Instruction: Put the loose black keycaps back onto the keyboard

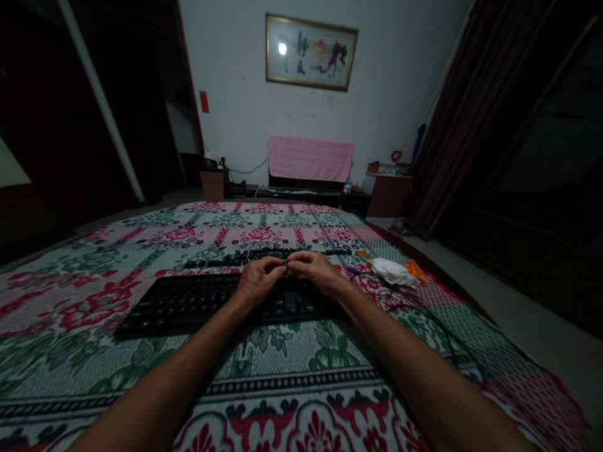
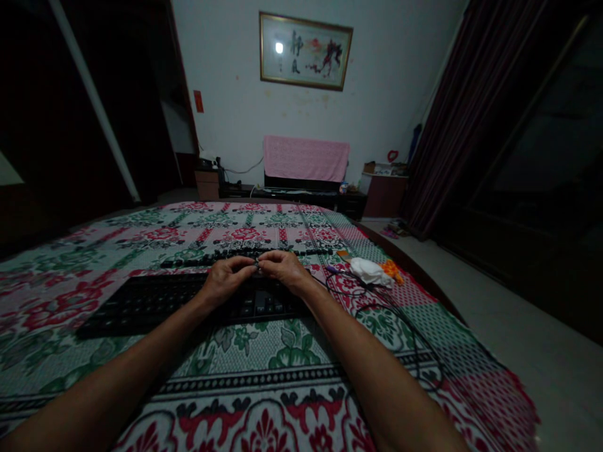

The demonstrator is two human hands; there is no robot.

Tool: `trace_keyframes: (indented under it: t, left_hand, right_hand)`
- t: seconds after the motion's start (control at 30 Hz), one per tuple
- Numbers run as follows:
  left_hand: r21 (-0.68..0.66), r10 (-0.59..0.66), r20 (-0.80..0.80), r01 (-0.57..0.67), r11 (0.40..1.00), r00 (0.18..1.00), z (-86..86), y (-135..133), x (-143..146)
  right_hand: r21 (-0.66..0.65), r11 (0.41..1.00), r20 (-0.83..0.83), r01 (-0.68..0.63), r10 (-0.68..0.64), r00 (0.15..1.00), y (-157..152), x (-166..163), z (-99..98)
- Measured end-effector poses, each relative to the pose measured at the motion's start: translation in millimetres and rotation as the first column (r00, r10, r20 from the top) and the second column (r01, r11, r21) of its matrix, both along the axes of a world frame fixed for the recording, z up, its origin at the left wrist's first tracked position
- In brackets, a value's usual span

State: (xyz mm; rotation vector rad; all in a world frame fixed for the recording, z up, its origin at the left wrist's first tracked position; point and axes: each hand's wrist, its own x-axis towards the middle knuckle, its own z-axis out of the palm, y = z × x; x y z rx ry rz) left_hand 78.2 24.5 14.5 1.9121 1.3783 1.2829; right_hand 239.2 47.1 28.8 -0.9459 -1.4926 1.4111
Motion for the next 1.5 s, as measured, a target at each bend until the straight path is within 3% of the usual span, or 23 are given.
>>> trace_keyframes:
  t: [0.13, 0.27, 0.4, 0.6, 0.7, 0.87, 0.93, 1.2, 1.5]
  left_hand:
    - [-0.186, -0.049, 0.240, 0.095, 0.978, 0.969, 4.5, 1.6, -2.5]
    - [-0.339, -0.030, 0.387, 0.172, 0.925, 0.922, 5.4, 0.3, -5.9]
    - [-0.379, -0.013, 0.383, 0.170, 0.910, 0.924, 4.7, -0.5, -6.5]
    - [-0.352, -0.018, 0.252, 0.109, 0.930, 0.967, 9.4, -3.9, -2.5]
    - [-0.283, -0.015, 0.159, 0.060, 0.957, 0.987, 9.5, -2.8, -1.6]
    - [-0.118, 0.011, -0.009, -0.012, 0.993, 1.000, 1.2, 3.8, -3.3]
    - [-0.040, 0.034, -0.113, -0.039, 0.998, 0.993, -1.5, 3.7, -3.9]
    - [0.277, 0.159, -0.473, -0.025, 0.961, 0.867, -11.4, 2.6, -8.3]
    - [0.247, 0.155, -0.591, -0.005, 0.969, 0.791, -22.6, 6.0, -11.3]
  right_hand:
    - [0.201, 0.979, 0.110, -0.028, 0.005, 0.994, 1.0, -0.1, 0.6]
    - [0.480, 0.870, 0.296, -0.116, -0.036, 0.954, 0.9, 2.8, 2.3]
    - [0.625, 0.746, 0.476, -0.229, -0.132, 0.869, -1.3, 7.0, 6.9]
    - [0.677, 0.651, 0.617, -0.342, -0.251, 0.746, -4.6, 8.6, 14.3]
    - [0.660, 0.668, 0.638, -0.344, -0.257, 0.726, -4.2, 11.7, 16.1]
    - [0.476, 0.808, 0.713, -0.346, -0.124, 0.691, -1.4, 25.1, 15.9]
    - [0.411, 0.835, 0.741, -0.365, -0.073, 0.668, -1.2, 28.8, 15.4]
    - [0.353, 0.835, 0.789, -0.423, -0.022, 0.614, 0.4, 28.9, 9.6]
    - [0.325, 0.862, 0.806, -0.388, -0.039, 0.590, 1.6, 29.2, 10.0]
